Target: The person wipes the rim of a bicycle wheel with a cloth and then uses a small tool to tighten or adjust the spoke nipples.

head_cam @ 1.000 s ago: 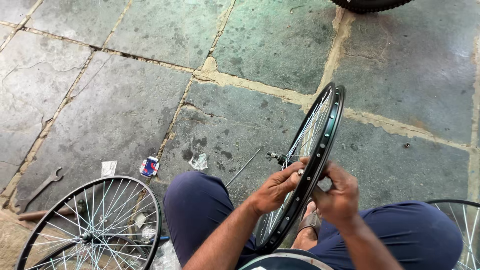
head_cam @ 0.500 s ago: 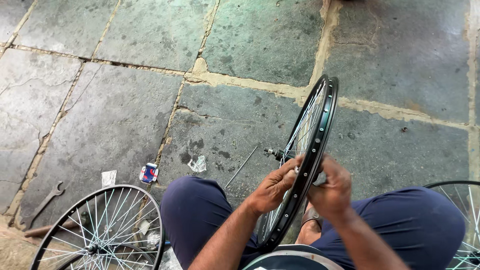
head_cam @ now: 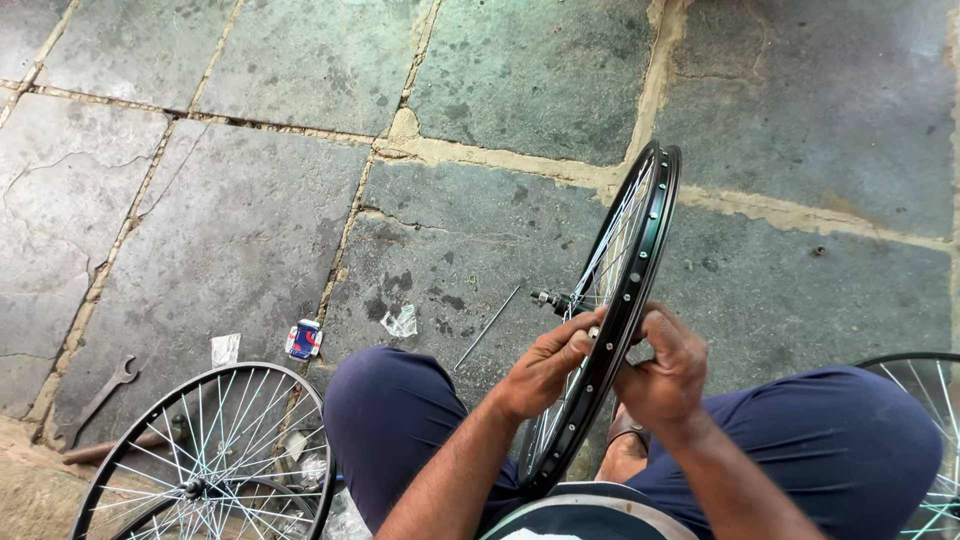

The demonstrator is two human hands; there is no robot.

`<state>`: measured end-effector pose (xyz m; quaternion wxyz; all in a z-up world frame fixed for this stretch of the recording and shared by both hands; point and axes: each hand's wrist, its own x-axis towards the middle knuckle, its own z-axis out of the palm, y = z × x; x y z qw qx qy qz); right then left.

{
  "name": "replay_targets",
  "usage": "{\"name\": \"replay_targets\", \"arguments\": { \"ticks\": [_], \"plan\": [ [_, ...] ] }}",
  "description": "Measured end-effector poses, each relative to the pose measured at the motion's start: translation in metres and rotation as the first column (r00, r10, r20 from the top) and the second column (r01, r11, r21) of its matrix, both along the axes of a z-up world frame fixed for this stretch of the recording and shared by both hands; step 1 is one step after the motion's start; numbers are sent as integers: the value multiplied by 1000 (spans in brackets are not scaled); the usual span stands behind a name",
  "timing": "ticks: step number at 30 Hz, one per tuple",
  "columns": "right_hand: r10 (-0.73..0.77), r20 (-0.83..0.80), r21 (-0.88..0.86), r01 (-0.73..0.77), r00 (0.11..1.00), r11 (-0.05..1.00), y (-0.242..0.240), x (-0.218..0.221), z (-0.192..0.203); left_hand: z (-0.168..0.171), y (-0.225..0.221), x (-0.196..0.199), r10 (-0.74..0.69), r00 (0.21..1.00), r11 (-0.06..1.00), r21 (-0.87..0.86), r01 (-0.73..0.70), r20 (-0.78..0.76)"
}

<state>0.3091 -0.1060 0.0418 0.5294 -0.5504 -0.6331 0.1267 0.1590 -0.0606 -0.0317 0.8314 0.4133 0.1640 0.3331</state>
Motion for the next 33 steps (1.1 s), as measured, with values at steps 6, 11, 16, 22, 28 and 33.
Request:
{"name": "replay_targets", "arguments": {
  "ticks": [6,11,16,22,28,33],
  "plan": [
    [468,-76,-184,-473,881,862,6,38,31,-2,8,5,-92,994,994,-62,96,59],
    [330,100,-201,-306,939,931,13,32,22,-9,9,2,-100,994,995,-20,101,46],
    [-31,99,112,19,995,994,9,2,-1,-4,0,-3,-47,994,996,76,40,98],
    [305,-100,-145,-317,947,937,11,19,24,4,4,-6,-40,999,985,168,45,-31],
    [386,58,-121,-378,920,918,11,30,14,-4,11,-1,-62,994,986,152,75,-93],
    [-22,-10,-52,22,1000,998,1,20,-23,14,-4,1,175,983,982,86,-170,-56]
  ]
}}
